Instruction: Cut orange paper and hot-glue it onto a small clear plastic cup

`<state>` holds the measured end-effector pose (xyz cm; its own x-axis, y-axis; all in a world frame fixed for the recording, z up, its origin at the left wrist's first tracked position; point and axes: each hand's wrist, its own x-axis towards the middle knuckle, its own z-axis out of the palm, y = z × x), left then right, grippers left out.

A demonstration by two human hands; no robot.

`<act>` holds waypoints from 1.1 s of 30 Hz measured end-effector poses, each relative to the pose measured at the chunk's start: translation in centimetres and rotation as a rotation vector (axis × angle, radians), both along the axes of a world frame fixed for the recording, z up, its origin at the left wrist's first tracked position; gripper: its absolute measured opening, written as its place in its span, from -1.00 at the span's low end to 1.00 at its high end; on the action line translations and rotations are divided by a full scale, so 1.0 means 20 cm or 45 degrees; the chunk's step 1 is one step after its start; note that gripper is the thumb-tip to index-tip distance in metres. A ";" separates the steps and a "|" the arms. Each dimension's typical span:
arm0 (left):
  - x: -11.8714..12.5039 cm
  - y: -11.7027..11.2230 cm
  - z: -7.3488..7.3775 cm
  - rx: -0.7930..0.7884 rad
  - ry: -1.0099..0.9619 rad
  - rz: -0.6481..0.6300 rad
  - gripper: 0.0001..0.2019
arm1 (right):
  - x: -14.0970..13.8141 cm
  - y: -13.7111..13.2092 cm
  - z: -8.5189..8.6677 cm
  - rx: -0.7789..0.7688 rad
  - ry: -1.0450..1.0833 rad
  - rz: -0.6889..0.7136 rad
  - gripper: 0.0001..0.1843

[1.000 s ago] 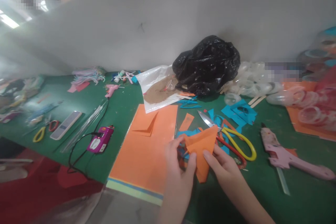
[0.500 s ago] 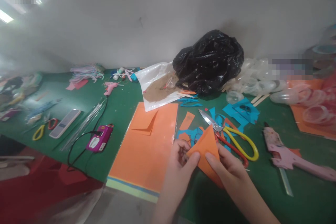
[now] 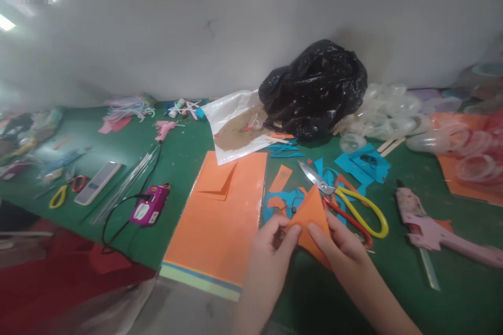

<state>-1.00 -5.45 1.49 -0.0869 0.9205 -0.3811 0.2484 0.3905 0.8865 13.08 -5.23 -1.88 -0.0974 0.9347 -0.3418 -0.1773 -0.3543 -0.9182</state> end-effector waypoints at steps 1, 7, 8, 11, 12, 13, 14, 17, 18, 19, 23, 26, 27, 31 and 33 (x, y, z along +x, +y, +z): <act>0.00 0.00 0.00 0.010 0.019 0.001 -0.73 | 0.00 0.00 0.00 -0.006 0.020 -0.001 -0.58; 0.01 -0.02 -0.01 0.138 0.120 0.045 -0.77 | 0.01 0.00 -0.01 -0.018 0.038 -0.011 -0.57; 0.01 -0.03 -0.02 0.145 0.128 0.046 -0.78 | 0.01 0.00 -0.01 -0.020 0.034 -0.005 -0.57; 0.00 -0.04 -0.03 0.173 0.140 0.046 -0.79 | 0.01 -0.01 0.01 -0.038 0.022 -0.004 -0.56; 0.00 -0.04 -0.03 0.184 0.137 0.043 -0.78 | 0.01 -0.01 0.01 -0.044 0.007 -0.005 -0.54; 0.00 -0.05 -0.03 0.192 0.135 0.041 -0.78 | 0.01 -0.01 0.01 -0.046 -0.017 -0.014 -0.53; 0.00 -0.05 -0.03 0.199 0.136 0.042 -0.78 | 0.01 -0.01 0.01 -0.047 -0.041 -0.019 -0.52; 0.01 -0.05 -0.02 0.186 0.139 0.059 -0.79 | 0.01 -0.01 0.01 -0.048 -0.057 -0.012 -0.52; 0.01 -0.04 -0.02 0.182 0.136 0.068 -0.79 | 0.01 -0.01 0.01 -0.041 -0.041 -0.010 -0.52; 0.01 -0.04 -0.01 0.181 0.132 0.077 -0.80 | 0.01 -0.01 0.01 -0.031 -0.020 -0.009 -0.53; 0.01 -0.04 -0.02 0.203 0.120 0.061 -0.80 | 0.01 -0.01 0.01 0.005 0.021 -0.028 -0.56; 0.00 -0.05 -0.04 0.189 0.140 0.039 -0.80 | 0.00 -0.02 0.01 0.001 0.018 -0.042 -0.55; 0.00 -0.05 -0.04 0.181 0.146 0.042 -0.80 | 0.00 -0.02 0.00 -0.003 0.018 -0.046 -0.54; 0.00 -0.05 -0.05 0.162 0.141 0.071 -0.79 | 0.01 -0.01 0.01 -0.013 0.024 -0.030 -0.49; 0.00 -0.04 -0.04 0.139 0.129 0.051 -0.78 | 0.01 0.00 0.02 -0.017 0.030 -0.027 -0.48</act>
<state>-1.02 -6.25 0.60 -0.1577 0.9508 -0.2665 0.3248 0.3048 0.8953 13.20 -5.30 -1.55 -0.0861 0.9321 -0.3518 -0.2064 -0.3622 -0.9090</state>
